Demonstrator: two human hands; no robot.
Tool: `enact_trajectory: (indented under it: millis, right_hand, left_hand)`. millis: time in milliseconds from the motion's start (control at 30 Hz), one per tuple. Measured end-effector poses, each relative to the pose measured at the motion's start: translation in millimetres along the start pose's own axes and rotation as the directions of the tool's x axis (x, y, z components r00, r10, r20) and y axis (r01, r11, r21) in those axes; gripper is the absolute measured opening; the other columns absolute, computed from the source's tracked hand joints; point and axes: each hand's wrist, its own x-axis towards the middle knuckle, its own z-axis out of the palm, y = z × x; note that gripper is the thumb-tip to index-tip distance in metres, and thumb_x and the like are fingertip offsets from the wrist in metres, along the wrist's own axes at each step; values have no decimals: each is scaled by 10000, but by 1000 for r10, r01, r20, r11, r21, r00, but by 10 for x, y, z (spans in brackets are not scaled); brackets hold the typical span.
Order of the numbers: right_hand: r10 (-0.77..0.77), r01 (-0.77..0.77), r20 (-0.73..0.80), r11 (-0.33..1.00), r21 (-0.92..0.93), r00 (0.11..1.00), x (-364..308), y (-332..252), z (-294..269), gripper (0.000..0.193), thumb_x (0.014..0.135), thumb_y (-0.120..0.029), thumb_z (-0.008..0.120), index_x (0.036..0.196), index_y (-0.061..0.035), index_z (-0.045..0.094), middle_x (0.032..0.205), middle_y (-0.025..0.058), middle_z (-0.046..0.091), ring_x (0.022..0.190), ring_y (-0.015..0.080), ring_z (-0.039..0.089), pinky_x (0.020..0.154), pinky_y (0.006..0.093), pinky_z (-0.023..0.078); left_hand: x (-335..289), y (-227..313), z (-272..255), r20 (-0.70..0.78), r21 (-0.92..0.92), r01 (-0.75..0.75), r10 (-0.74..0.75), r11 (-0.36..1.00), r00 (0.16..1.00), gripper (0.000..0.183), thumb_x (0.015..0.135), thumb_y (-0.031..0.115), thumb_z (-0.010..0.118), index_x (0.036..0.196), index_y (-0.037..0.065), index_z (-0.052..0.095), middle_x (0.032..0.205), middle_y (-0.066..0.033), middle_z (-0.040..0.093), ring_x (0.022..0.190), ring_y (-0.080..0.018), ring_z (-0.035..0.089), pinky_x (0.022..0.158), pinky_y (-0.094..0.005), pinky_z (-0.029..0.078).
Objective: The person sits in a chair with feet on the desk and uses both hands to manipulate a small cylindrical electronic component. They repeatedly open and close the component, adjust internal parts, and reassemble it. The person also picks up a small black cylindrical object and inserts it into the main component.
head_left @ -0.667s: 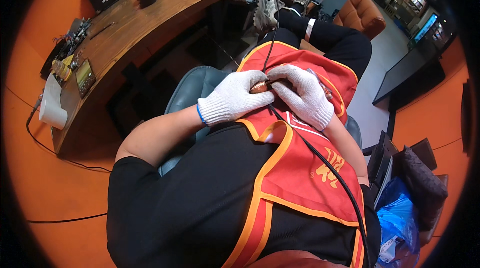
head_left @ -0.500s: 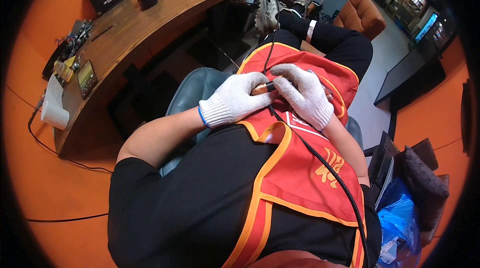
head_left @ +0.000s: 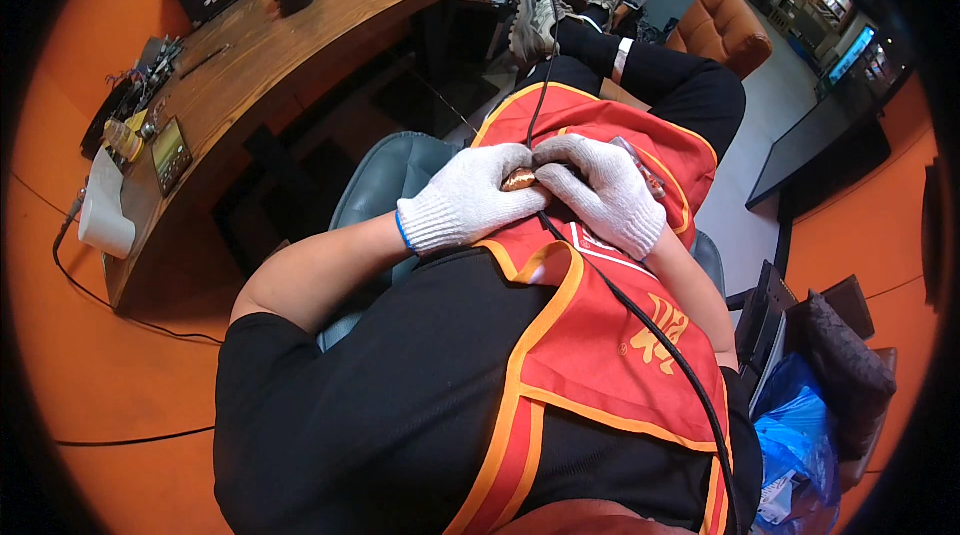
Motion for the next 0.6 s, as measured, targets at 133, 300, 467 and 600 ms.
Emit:
enact_trajectory:
  millis: [133, 300, 467, 600]
  right_hand:
    - [8, -1, -71, 996, 91, 997, 13, 73, 44, 259, 1019, -54, 715, 1273, -8, 711, 1144, 117, 764, 1025, 197, 742, 941, 324, 584]
    - [-216, 220, -72, 974, 49, 974, 16, 120, 19, 253, 1003, 9, 700, 1253, -24, 714, 1208, 103, 734, 1089, 199, 726, 962, 322, 579]
    - [14, 4, -156, 994, 110, 988, -8, 67, 44, 404, 967, -26, 745, 1360, -26, 653, 1221, 98, 723, 1099, 181, 715, 970, 310, 575]
    - [24, -15, -186, 999, 48, 982, -8, 22, 55, 488, 926, -77, 820, 1380, -24, 651, 1274, 115, 704, 1104, 198, 718, 960, 324, 596]
  left_hand:
    - [22, 37, -30, -53, -106, -59, 53, 993, 997, 550, 963, 354, 791, 1368, -3, 689, 1144, -157, 779, 1043, -237, 742, 966, -372, 569]
    - [-28, 100, -137, 147, -291, 258, -224, 921, 963, 544, 1015, 289, 768, 1441, -28, 650, 1148, -101, 735, 1009, -143, 655, 935, -313, 537]
    - [-9, 64, -95, 79, -258, 123, -106, 958, 991, 421, 1108, 396, 627, 1286, 19, 686, 979, -32, 674, 842, -79, 567, 749, -252, 487]
    - [-18, -4, -58, 16, -465, 135, -144, 875, 989, 360, 1152, 381, 555, 1256, 57, 672, 858, 13, 598, 690, -65, 483, 599, -239, 403]
